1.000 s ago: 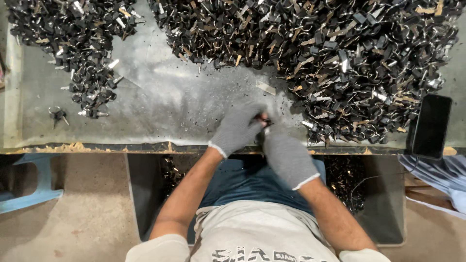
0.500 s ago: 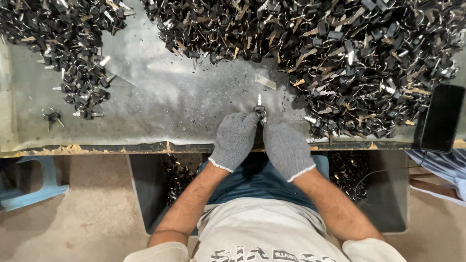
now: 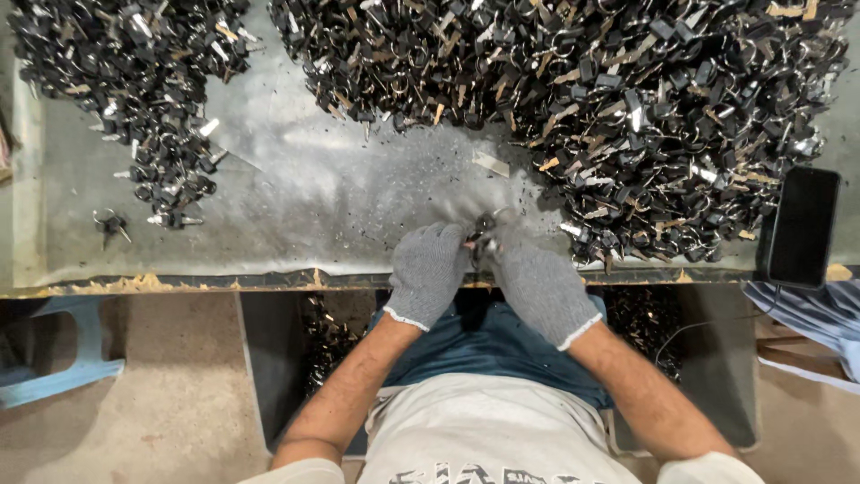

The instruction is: The person, wearing gray work gloves, picks small black metal parts one at a time from a large pile on a workbench, briefly handles and turns each piece, and drops it into a bin below the table. The person continues this sorting cycle throughout the episode, occasionally reaching back into the pile for more parts.

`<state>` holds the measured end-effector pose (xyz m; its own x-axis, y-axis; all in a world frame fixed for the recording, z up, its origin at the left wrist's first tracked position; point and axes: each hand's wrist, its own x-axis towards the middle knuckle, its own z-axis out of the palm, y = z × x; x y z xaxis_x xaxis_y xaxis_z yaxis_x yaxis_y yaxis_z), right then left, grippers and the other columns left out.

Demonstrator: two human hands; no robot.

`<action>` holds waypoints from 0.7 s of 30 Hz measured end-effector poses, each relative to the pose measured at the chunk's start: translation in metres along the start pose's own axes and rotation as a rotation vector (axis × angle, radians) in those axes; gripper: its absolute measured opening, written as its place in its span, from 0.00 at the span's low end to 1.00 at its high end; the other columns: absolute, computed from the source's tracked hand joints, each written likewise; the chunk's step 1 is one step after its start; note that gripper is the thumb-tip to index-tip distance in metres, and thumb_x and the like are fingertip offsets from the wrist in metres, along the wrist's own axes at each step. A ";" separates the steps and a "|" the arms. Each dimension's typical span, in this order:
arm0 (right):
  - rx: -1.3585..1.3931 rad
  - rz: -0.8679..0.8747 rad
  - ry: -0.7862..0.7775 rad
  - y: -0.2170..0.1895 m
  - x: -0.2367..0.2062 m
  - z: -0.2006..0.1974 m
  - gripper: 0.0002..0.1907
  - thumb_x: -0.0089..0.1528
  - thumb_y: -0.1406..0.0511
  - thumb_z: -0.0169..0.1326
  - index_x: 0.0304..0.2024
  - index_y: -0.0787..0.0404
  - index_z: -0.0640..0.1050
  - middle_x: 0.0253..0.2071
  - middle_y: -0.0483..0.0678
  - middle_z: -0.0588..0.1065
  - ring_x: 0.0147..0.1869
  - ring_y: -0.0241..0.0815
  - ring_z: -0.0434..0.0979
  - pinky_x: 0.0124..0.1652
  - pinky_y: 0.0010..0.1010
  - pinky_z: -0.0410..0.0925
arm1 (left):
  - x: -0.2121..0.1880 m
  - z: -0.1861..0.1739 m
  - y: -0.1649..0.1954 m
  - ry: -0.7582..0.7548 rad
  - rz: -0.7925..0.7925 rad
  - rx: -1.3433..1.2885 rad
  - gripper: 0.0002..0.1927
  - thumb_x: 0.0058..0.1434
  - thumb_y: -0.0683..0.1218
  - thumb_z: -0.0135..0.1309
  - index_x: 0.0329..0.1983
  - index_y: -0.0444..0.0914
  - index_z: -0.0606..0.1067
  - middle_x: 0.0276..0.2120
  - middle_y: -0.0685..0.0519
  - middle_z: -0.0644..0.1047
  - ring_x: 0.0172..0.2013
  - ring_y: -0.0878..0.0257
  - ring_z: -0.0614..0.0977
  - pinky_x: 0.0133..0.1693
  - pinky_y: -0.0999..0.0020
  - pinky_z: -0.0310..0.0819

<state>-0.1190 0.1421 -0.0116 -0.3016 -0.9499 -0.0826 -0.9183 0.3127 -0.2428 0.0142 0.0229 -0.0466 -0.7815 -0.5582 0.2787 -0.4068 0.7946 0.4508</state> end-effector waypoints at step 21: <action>0.174 -0.005 -0.181 0.007 0.001 0.000 0.12 0.68 0.61 0.48 0.42 0.65 0.75 0.26 0.57 0.78 0.29 0.56 0.81 0.32 0.46 0.73 | -0.007 -0.003 0.004 -0.039 0.033 -0.096 0.08 0.52 0.44 0.61 0.33 0.39 0.74 0.29 0.48 0.76 0.32 0.48 0.80 0.34 0.51 0.72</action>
<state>-0.1262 0.1433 -0.0137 -0.2316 -0.9404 -0.2490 -0.8571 0.3183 -0.4051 0.0194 0.0291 -0.0448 -0.8124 -0.5209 0.2621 -0.3349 0.7848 0.5216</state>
